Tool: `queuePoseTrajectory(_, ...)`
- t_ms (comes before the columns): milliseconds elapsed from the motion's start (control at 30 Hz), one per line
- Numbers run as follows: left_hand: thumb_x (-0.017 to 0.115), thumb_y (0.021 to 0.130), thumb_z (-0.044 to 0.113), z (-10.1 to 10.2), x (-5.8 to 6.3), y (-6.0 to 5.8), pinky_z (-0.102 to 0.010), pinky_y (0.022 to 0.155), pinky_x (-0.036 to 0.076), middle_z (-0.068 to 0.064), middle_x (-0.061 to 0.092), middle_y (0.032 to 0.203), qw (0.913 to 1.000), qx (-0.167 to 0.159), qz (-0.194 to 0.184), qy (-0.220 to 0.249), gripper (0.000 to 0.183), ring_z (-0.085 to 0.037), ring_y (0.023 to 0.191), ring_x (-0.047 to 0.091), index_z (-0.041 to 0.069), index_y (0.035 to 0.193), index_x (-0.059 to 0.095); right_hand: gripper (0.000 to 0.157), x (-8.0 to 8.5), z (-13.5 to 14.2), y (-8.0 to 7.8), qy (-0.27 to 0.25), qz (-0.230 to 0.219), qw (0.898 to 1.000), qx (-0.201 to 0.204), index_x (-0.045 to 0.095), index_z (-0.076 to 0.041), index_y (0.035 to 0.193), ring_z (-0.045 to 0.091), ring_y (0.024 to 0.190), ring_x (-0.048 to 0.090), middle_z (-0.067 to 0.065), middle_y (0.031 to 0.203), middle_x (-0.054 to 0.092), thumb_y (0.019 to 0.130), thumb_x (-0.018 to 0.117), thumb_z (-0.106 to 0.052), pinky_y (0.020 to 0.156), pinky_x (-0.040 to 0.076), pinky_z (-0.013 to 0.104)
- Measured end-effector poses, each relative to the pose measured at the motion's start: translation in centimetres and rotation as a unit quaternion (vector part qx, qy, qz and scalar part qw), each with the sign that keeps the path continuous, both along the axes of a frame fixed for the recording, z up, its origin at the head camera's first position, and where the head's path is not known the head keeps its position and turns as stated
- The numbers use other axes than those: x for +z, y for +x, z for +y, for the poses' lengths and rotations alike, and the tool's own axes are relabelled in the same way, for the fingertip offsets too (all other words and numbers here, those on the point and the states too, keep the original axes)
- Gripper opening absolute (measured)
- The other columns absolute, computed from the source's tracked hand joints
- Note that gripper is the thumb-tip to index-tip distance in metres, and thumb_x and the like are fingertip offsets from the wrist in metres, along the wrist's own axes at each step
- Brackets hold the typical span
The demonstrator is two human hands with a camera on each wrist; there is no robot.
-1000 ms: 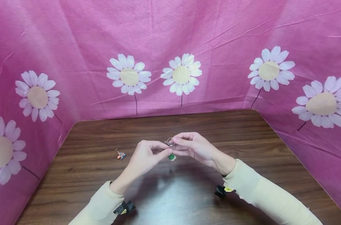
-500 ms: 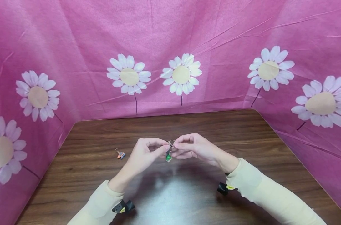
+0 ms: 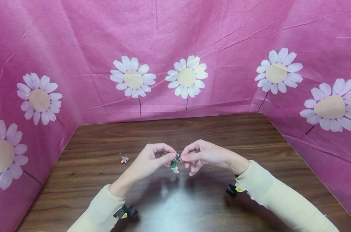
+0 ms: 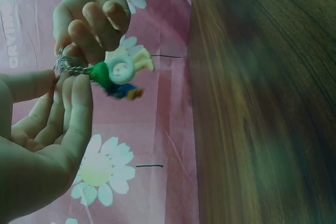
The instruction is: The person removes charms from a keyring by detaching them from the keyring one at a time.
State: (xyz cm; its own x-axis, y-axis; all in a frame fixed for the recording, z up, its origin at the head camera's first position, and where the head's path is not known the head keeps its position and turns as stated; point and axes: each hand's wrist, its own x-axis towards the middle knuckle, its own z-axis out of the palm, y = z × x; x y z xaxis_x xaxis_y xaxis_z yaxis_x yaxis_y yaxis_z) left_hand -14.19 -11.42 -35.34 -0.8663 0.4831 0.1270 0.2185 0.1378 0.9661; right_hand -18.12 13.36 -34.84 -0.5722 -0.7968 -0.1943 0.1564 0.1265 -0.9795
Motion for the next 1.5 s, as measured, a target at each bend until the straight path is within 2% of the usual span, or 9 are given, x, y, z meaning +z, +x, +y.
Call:
queuePoseTrajectory(167,0.066,0.099,0.011,-0.1,0.0,0.1,-0.038,0.078,0.061,-0.020,0.071,0.090,0.9996,-0.016,-0.018,0.017,0.019,-0.029,0.083,0.069,-0.005,0.107,0.069,0.028,-0.4,0.0,0.1,-0.007,0.006,1.000,0.002,0.065,0.009,0.110,0.017,0.068,0.067,0.015,0.087,0.068,0.100,0.065,-0.017,0.078,0.060,0.054)
queuePoseTrajectory(300,0.065,0.099,0.011,-0.2,0.0,0.1,-0.039,0.080,0.061,-0.021,0.072,0.096,0.9986,-0.011,-0.039,0.034,0.021,-0.024,0.084,0.070,-0.007,0.110,0.068,0.031,-0.5,-0.1,0.2,-0.013,0.005,1.000,-0.013,0.062,0.012,0.114,0.018,0.072,0.068,0.015,0.091,0.069,0.101,0.064,-0.016,0.078,0.061,0.050)
queuePoseTrajectory(400,0.066,0.099,0.010,-0.3,-0.1,0.1,-0.038,0.080,0.061,-0.020,0.073,0.098,0.9983,-0.005,-0.046,0.035,0.022,-0.023,0.084,0.070,-0.008,0.111,0.068,0.029,-0.6,-0.2,0.3,-0.021,-0.003,0.999,-0.029,0.063,0.009,0.115,0.018,0.073,0.069,0.015,0.094,0.069,0.101,0.063,-0.016,0.080,0.061,0.049)
queuePoseTrajectory(600,0.068,0.097,0.010,-0.4,-0.1,0.1,-0.038,0.078,0.061,-0.018,0.074,0.096,0.9994,-0.008,-0.031,0.011,0.022,-0.022,0.084,0.072,-0.006,0.112,0.068,0.016,-0.7,-0.3,0.3,-0.033,-0.019,0.997,-0.061,0.068,-0.002,0.109,0.017,0.073,0.068,0.011,0.093,0.069,0.101,0.063,-0.015,0.081,0.061,0.046)
queuePoseTrajectory(767,0.068,0.096,0.008,-0.4,0.1,0.1,-0.038,0.078,0.061,-0.018,0.074,0.097,0.9999,-0.013,-0.012,-0.001,0.025,-0.029,0.084,0.071,-0.005,0.117,0.069,0.013,-0.9,-0.5,0.5,-0.049,-0.030,0.996,-0.074,0.069,-0.005,0.107,0.016,0.073,0.068,0.011,0.094,0.070,0.101,0.061,-0.013,0.081,0.061,0.046)
queuePoseTrajectory(1000,0.067,0.097,0.008,-0.4,-0.1,0.1,-0.036,0.076,0.061,-0.016,0.074,0.095,0.9996,-0.010,0.022,-0.016,0.026,-0.019,0.079,0.070,-0.004,0.120,0.069,0.010,-1.4,-0.7,0.6,-0.069,-0.042,0.993,-0.081,0.069,-0.006,0.104,0.016,0.072,0.069,0.009,0.091,0.069,0.101,0.061,-0.012,0.081,0.061,0.045)
queuePoseTrajectory(1267,0.070,0.097,0.013,-0.4,-0.4,0.0,-0.035,0.076,0.062,-0.013,0.076,0.097,0.9995,-0.001,0.030,-0.011,0.026,-0.034,0.086,0.073,-0.002,0.118,0.072,0.011,-1.3,-1.0,0.8,-0.069,-0.048,0.992,-0.093,0.069,-0.007,0.104,0.017,0.073,0.070,0.009,0.092,0.070,0.101,0.062,-0.014,0.082,0.061,0.045)
queuePoseTrajectory(1367,0.072,0.096,0.014,-0.5,-0.3,0.1,-0.036,0.077,0.062,-0.009,0.077,0.098,0.9995,0.006,0.029,-0.007,0.022,-0.034,0.089,0.074,0.001,0.113,0.075,0.012,-1.3,-1.0,0.8,-0.061,-0.046,0.993,-0.085,0.070,-0.006,0.106,0.018,0.075,0.071,0.011,0.093,0.071,0.100,0.063,-0.014,0.082,0.060,0.048)
queuePoseTrajectory(1500,0.072,0.096,0.013,-0.5,0.1,0.2,-0.037,0.080,0.061,-0.007,0.077,0.098,0.9996,0.006,0.025,-0.005,0.017,-0.027,0.090,0.074,0.002,0.109,0.076,0.016,-1.1,-0.9,0.8,-0.044,-0.034,0.996,-0.071,0.069,-0.003,0.109,0.019,0.076,0.071,0.012,0.094,0.071,0.100,0.063,-0.014,0.082,0.060,0.050)
